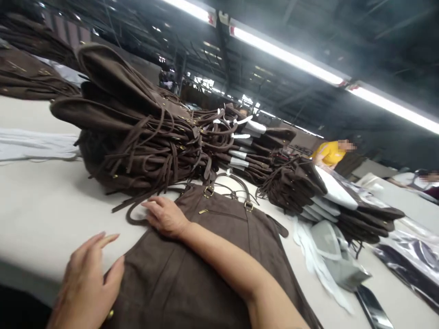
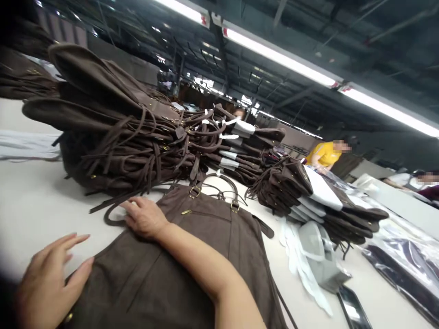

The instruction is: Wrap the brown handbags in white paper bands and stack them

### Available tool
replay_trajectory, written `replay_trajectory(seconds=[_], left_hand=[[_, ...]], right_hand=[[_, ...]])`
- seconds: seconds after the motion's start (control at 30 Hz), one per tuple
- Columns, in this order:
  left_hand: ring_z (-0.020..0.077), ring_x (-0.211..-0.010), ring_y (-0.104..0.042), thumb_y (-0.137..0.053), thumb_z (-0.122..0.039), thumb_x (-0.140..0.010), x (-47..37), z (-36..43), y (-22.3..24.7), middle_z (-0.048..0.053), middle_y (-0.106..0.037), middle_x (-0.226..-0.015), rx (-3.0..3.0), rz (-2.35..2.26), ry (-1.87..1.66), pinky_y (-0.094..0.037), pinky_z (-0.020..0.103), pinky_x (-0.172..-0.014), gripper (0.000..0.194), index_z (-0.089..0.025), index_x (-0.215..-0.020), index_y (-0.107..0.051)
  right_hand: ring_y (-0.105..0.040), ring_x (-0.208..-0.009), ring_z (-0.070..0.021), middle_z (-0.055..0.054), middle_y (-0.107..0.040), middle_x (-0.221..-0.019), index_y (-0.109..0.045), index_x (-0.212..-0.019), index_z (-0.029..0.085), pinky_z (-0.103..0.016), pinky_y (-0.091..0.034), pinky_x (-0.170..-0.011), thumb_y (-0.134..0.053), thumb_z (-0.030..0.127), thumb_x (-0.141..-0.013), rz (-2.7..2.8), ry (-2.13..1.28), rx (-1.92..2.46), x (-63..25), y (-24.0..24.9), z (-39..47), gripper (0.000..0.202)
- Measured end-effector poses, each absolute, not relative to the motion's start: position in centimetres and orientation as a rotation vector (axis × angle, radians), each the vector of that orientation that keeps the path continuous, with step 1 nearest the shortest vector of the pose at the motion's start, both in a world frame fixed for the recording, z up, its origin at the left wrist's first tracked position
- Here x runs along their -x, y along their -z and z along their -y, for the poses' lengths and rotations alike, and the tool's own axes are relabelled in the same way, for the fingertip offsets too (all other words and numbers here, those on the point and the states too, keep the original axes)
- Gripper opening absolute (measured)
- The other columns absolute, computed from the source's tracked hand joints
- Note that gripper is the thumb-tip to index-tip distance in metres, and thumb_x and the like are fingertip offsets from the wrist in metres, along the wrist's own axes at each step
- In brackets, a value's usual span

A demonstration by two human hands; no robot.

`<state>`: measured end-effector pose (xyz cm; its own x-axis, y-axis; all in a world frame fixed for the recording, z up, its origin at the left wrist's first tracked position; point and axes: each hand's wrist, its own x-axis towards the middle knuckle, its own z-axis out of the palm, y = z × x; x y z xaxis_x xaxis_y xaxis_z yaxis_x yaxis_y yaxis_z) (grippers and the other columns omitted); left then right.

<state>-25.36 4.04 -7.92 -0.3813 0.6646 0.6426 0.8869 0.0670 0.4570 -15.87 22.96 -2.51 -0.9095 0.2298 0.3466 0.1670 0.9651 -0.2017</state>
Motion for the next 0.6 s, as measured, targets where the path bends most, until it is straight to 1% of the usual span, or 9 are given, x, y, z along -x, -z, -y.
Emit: replay_trajectory(seconds=[0.03,0.1,0.17,0.27,0.33,0.4,0.47,0.53,0.6], left_hand=[[0.0395,-0.121,-0.047,-0.035,-0.032,-0.091,24.9,-4.0,6.7,0.019,-0.046,-0.131,1.61,2.092,1.207,-0.043,0.06,-0.097,0.037,-0.016,-0.12,-0.05],[0.0314,-0.122,-0.051,-0.031,-0.026,-0.093,24.1,-3.8,4.6,0.012,-0.052,-0.13,1.818,2.031,1.203,-0.043,0.055,-0.104,0.032,-0.019,-0.104,-0.059],[0.0245,-0.125,-0.051,-0.032,-0.018,-0.093,23.6,-3.1,3.2,0.007,-0.058,-0.126,2.031,1.852,1.221,-0.038,0.051,-0.112,0.031,-0.02,-0.101,-0.062],[0.0198,-0.126,-0.052,-0.04,-0.011,-0.091,23.0,-1.6,2.0,0.003,-0.061,-0.127,2.297,1.591,1.181,-0.036,0.047,-0.116,0.034,-0.022,-0.118,-0.058],[0.0199,-0.127,-0.051,-0.045,-0.014,-0.091,22.5,-0.7,1.6,0.002,-0.056,-0.134,2.462,1.497,1.068,-0.038,0.043,-0.115,0.041,-0.025,-0.129,-0.052],[0.0221,-0.13,-0.048,-0.052,-0.025,-0.091,22.0,-0.3,1.4,0.003,-0.051,-0.141,2.572,1.423,0.877,-0.036,0.043,-0.115,0.048,-0.026,-0.138,-0.045],[0.0254,-0.132,-0.045,-0.057,-0.042,-0.089,21.6,-0.4,1.4,0.004,-0.046,-0.145,2.602,1.355,0.683,-0.033,0.045,-0.116,0.06,-0.026,-0.143,-0.039],[0.0276,-0.131,-0.045,-0.057,-0.055,-0.085,21.6,-0.9,1.6,0.006,-0.043,-0.147,2.581,1.318,0.585,-0.033,0.046,-0.115,0.07,-0.026,-0.145,-0.036],[0.0279,-0.128,-0.047,-0.055,-0.059,-0.085,22.0,-1.3,1.7,0.007,-0.043,-0.146,2.571,1.339,0.536,-0.037,0.046,-0.112,0.073,-0.026,-0.146,-0.033]], right_hand=[[-0.046,-0.123,-0.0194,-0.014,-0.047,-0.135,-0.051,-0.129,0.01,-0.028,-0.035,-0.104,-0.054,0.028,-0.095,2.742,-0.297,0.325,15.0,1.8,-22.5,0.038],[-0.047,-0.124,-0.0204,-0.017,-0.047,-0.136,-0.058,-0.121,0.007,-0.027,-0.036,-0.104,-0.058,0.023,-0.092,2.749,-0.456,0.387,12.2,-0.2,-21.2,0.033],[-0.056,-0.112,-0.0176,-0.012,-0.057,-0.124,-0.064,-0.112,0.009,-0.026,-0.04,-0.1,-0.058,0.019,-0.092,2.782,-0.643,0.395,8.0,-2.9,-19.4,0.023],[-0.063,-0.092,-0.0145,-0.005,-0.067,-0.101,-0.068,-0.104,0.013,-0.024,-0.046,-0.084,-0.059,0.024,-0.093,2.832,-0.856,0.479,0.1,-7.0,-15.8,0.018],[-0.064,-0.09,-0.0138,-0.004,-0.068,-0.099,-0.068,-0.105,0.015,-0.023,-0.047,-0.082,-0.059,0.032,-0.093,2.864,-0.919,0.561,-4.9,-8.4,-12.7,0.022],[-0.063,-0.098,-0.016,-0.006,-0.067,-0.107,-0.066,-0.112,0.016,-0.026,-0.048,-0.087,-0.059,0.042,-0.092,2.9,-0.826,0.699,-9.1,-8.3,-9.5,0.033],[-0.059,-0.111,-0.0221,-0.011,-0.062,-0.121,-0.062,-0.121,0.015,-0.034,-0.046,-0.097,-0.065,0.051,-0.084,2.913,-0.568,0.839,-12.2,-6.8,-6.8,0.051],[-0.051,-0.122,-0.0285,-0.014,-0.055,-0.133,-0.056,-0.13,0.015,-0.045,-0.04,-0.106,-0.071,0.055,-0.077,2.877,-0.257,0.963,-14.4,-4.8,-5.0,0.067],[-0.048,-0.125,-0.031,-0.015,-0.051,-0.136,-0.052,-0.134,0.018,-0.05,-0.037,-0.107,-0.075,0.054,-0.073,2.789,-0.029,1.074,-16.0,-3.1,-3.9,0.074]])
